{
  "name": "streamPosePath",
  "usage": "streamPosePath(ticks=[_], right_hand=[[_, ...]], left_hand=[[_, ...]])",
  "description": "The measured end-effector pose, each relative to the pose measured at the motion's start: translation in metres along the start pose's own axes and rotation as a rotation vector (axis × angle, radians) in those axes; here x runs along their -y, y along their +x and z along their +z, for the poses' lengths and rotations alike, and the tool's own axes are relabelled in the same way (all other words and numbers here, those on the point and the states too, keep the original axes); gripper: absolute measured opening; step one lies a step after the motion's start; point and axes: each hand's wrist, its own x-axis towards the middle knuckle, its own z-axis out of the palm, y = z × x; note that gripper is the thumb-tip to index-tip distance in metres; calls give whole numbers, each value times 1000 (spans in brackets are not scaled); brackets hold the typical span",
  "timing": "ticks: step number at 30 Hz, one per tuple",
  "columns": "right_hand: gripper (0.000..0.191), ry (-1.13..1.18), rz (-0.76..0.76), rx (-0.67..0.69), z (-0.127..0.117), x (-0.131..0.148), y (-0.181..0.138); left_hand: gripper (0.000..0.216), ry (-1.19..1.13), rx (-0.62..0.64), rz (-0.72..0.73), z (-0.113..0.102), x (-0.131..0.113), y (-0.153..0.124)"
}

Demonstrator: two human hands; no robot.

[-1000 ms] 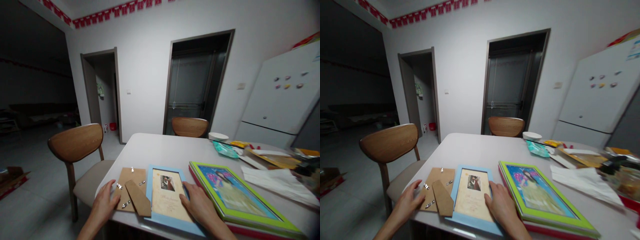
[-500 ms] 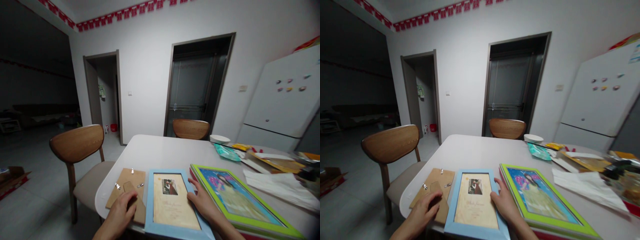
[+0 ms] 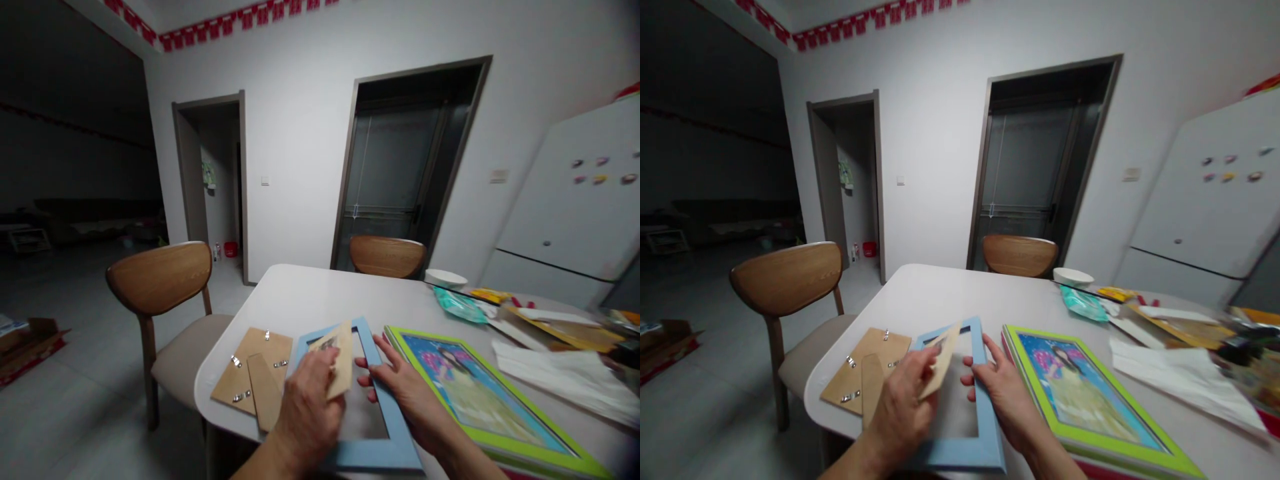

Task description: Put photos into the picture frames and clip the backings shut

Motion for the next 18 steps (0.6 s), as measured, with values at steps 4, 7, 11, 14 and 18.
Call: streamPosePath(ticks=[4,7,11,14,18], right_hand=[[64,-287,-35,-44,-11,-27,14],[60,-575,-91,-100,-15,-43,23],[58,-818,-159,-112,-17,-58,28],[54,-929,-247,-142,-14,-65,25],[44,-777,-367,-204,7,-57,9]], left_hand=[[31,-32,-374,-281,-29,28,0],[29,-158,-483,-441,-33,53,-10],[33,-436,-582,-597,-24,78,-26],[39,-545,-623,-615,-19,85,-29],[42,-664,-675,-584,-16,78,-21]])
